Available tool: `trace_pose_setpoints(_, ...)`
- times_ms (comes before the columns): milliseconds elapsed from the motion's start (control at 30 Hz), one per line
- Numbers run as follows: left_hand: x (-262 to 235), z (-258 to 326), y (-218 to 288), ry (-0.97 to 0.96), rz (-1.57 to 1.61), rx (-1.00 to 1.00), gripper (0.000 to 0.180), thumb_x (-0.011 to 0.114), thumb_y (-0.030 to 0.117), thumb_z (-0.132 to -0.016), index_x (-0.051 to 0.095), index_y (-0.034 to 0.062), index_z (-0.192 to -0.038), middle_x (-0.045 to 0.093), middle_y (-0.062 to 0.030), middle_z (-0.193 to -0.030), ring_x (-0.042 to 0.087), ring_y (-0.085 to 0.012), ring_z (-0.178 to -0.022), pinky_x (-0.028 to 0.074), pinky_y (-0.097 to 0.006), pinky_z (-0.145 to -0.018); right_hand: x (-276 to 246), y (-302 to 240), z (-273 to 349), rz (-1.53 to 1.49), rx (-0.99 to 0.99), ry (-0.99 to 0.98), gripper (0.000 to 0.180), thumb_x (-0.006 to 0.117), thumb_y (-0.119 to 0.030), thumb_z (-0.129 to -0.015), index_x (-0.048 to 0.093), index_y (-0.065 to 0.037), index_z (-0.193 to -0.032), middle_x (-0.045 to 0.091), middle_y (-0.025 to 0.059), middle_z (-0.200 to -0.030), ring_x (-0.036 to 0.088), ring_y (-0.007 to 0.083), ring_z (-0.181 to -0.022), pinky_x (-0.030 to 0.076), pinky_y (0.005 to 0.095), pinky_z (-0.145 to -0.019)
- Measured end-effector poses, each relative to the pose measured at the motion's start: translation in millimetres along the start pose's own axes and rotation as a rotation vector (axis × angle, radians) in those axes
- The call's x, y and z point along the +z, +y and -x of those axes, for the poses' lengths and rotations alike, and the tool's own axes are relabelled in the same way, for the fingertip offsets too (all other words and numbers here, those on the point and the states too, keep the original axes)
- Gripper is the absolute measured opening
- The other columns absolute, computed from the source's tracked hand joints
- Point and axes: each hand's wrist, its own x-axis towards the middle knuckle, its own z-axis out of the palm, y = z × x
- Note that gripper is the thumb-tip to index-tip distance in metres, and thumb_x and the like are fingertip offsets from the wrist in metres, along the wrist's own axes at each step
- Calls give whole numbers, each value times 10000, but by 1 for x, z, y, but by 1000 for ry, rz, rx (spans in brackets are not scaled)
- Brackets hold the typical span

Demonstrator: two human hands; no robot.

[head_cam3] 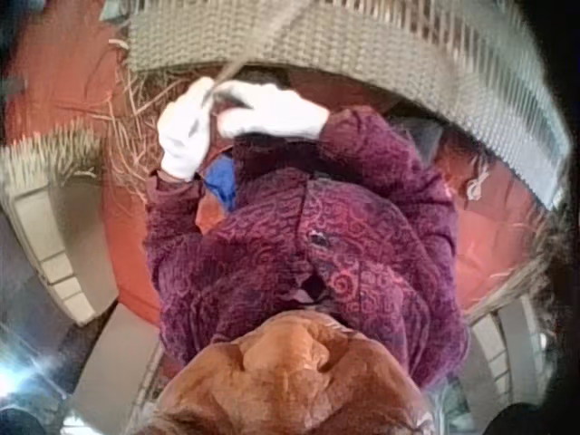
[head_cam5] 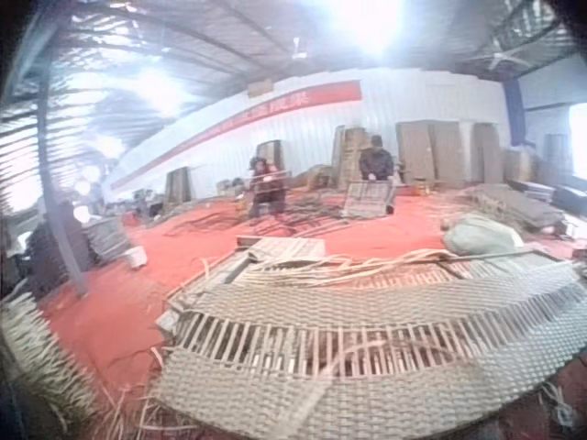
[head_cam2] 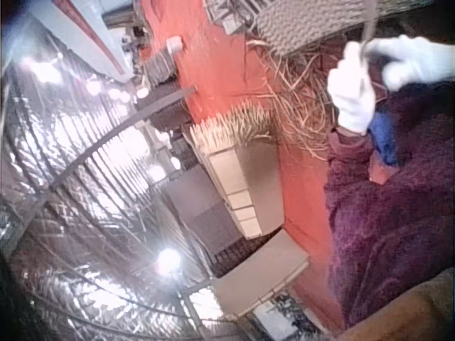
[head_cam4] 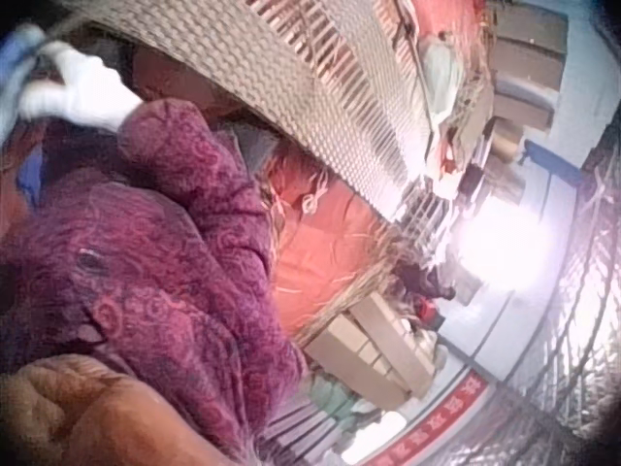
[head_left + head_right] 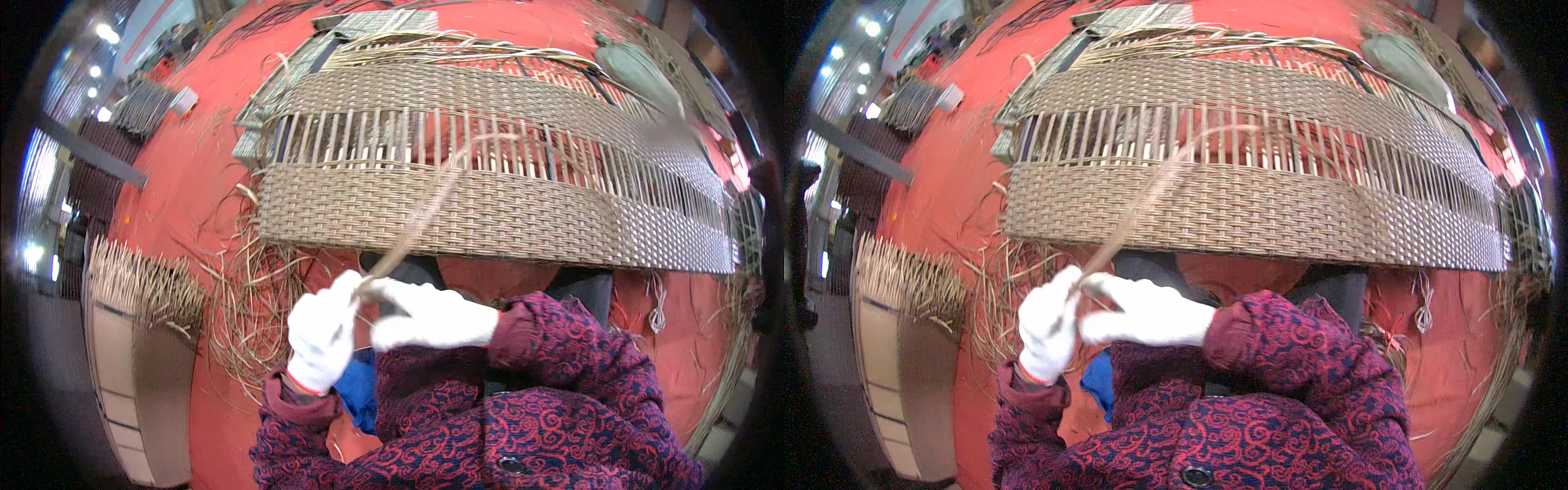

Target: The person weaves a large flat basket by hand, interlacing thin reed strips through a pre-formed frame. They repeatedly pull new strips through the weave, tighten the pattern, and adjust the basket's position to continue the work.

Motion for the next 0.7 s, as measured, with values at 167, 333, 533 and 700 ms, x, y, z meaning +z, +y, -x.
trace_pose_setpoints(167, 1, 35, -6, -238, -10, -45, 530, 733, 102, -792, 667, 115, -1318, 580, -85, -701, 537, -301, -590, 445, -439, -568, -17, 21, 4, -1133, -30, 95, 361, 626, -250, -1033, 626, -18, -1309, 722, 105, -1138, 543, 45, -648, 482, 204, -553)
trace_pose_setpoints(333, -12, 113, -80, -121, -165, -268, 324, 656, 11, -874, 744, 138, -1159, 690, -109, -843, 624, -300, -665, 493, -405, -616, -99, 37, 39, -1204, -96, 512, 245, 538, -239, -1081, 626, -37, -1187, 681, 67, -996, 540, 68, -662, 492, 231, -573)
trace_pose_setpoints(533, -17, 111, -71, -475, -144, -409, 539, 786, 102, -781, 665, 73, -1305, 706, -196, -1157, 692, -361, -1044, 544, -429, -895, -84, 52, 39, -983, -71, 513, 260, 538, -213, -1069, 654, -19, -1197, 728, 93, -971, 561, 76, -607, 513, 258, -555)
trace_pose_setpoints(700, 5, 5, 1, -275, 264, -196, 749, 821, 153, -741, 559, 18, -1430, 634, -208, -1356, 628, -395, -1214, 495, -442, -1039, -42, 31, 17, -742, 86, 308, 231, 609, -238, -1029, 695, -34, -1094, 747, 49, -912, 518, 42, -512, 439, 211, -460)
